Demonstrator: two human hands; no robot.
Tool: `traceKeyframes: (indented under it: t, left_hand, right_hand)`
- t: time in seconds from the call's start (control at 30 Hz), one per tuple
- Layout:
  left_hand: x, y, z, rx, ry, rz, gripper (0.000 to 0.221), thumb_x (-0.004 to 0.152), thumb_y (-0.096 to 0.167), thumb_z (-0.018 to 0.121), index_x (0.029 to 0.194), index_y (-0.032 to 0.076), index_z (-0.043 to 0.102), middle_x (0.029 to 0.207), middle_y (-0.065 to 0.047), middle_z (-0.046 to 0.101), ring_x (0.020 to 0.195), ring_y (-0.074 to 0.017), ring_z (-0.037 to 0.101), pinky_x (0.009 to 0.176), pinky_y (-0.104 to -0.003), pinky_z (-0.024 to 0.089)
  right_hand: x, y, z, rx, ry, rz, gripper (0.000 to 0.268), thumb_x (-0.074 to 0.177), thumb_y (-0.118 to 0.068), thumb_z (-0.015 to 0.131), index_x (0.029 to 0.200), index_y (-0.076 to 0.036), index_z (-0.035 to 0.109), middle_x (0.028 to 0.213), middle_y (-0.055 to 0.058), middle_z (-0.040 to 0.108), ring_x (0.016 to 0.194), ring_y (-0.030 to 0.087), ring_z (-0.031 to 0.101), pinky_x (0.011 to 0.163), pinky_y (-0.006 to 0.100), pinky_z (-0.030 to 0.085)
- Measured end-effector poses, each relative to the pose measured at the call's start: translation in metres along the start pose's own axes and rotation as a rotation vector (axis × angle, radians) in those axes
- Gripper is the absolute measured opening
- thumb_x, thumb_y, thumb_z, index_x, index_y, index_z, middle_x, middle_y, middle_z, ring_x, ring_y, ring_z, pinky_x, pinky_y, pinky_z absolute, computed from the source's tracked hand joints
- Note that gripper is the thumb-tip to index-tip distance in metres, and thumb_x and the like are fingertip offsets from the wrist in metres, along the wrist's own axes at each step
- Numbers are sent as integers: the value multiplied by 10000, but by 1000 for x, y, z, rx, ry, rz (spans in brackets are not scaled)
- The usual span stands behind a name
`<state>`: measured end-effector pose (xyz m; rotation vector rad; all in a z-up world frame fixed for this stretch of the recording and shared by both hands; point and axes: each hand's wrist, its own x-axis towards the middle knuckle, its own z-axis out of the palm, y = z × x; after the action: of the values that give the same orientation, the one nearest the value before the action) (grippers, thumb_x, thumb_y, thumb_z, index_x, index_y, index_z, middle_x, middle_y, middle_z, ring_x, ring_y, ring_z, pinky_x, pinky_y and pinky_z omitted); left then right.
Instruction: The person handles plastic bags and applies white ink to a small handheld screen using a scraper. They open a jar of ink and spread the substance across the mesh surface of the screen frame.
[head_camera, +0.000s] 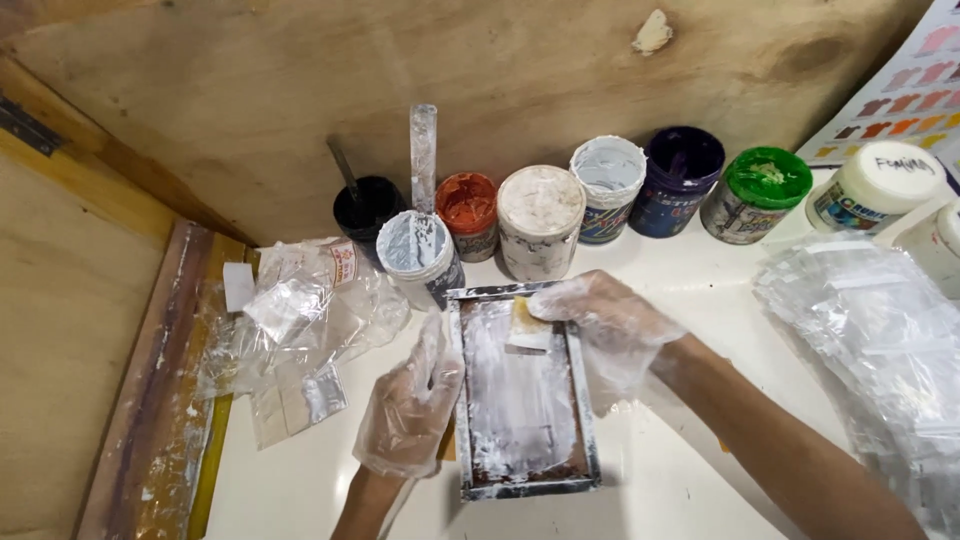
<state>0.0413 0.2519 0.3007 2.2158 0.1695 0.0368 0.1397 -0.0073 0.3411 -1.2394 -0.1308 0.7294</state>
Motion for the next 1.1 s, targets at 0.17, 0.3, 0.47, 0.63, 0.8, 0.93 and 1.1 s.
traceKeyframes:
  t: [0.17,0.3,0.47,0.63,0.8,0.93,1.1]
  left_hand:
    - [-1,-61,22,774,933,772,442,793,514,879,856,123,681,861,-40,684,677,-141,677,427,-234,439]
    - [8,-112,32,772,1018,784,544,827,565,787,899,43,654,826,-103,720,626,-200,686,524,-286,558]
    - [24,-174,29,778,928,809,487,893,621,702,774,154,632,578,33,537,440,-90,491,410,-224,445]
    - [29,-159,23,835,1251,705,724,869,730,586,903,13,680,747,-44,672,596,-162,621,593,-291,571]
    - [37,-222,36,943,1030,673,689,822,798,651,932,119,695,681,-21,628,592,-190,624,624,-278,569]
    - [40,-184,33,753,1055,974,413,843,551,757,767,151,689,611,4,572,550,-164,577,579,-298,533]
    - [40,-266,63,562,448,338,619,837,645,641,1302,237,634,888,-28,683,932,-244,646,1034,-431,420]
  right_hand:
    - [22,29,4,78,-170,-38,426,857,-211,720,1157,91,708,1239,230,736,1116,352,722,1002,444,562]
    - [31,49,-8,89,-361,-214,422,896,-193,722,1231,58,667,1453,197,550,1160,259,642,984,394,529]
    - [14,56,6,367,-226,-319,675,939,-209,699,1490,77,436,966,148,668,830,295,684,655,414,601]
    - [31,97,-21,342,138,-281,386,843,-170,688,1144,71,709,1185,257,698,1172,373,653,993,513,546]
    - [32,103,-15,334,154,-360,182,810,-124,759,909,28,757,1117,214,715,1065,368,710,925,465,552]
    - [30,98,-19,265,143,-329,261,817,-163,746,945,65,742,1107,233,722,1057,346,697,949,452,540]
    - [31,99,-20,174,162,-350,322,827,-238,735,969,50,754,1067,214,750,959,297,694,845,393,521]
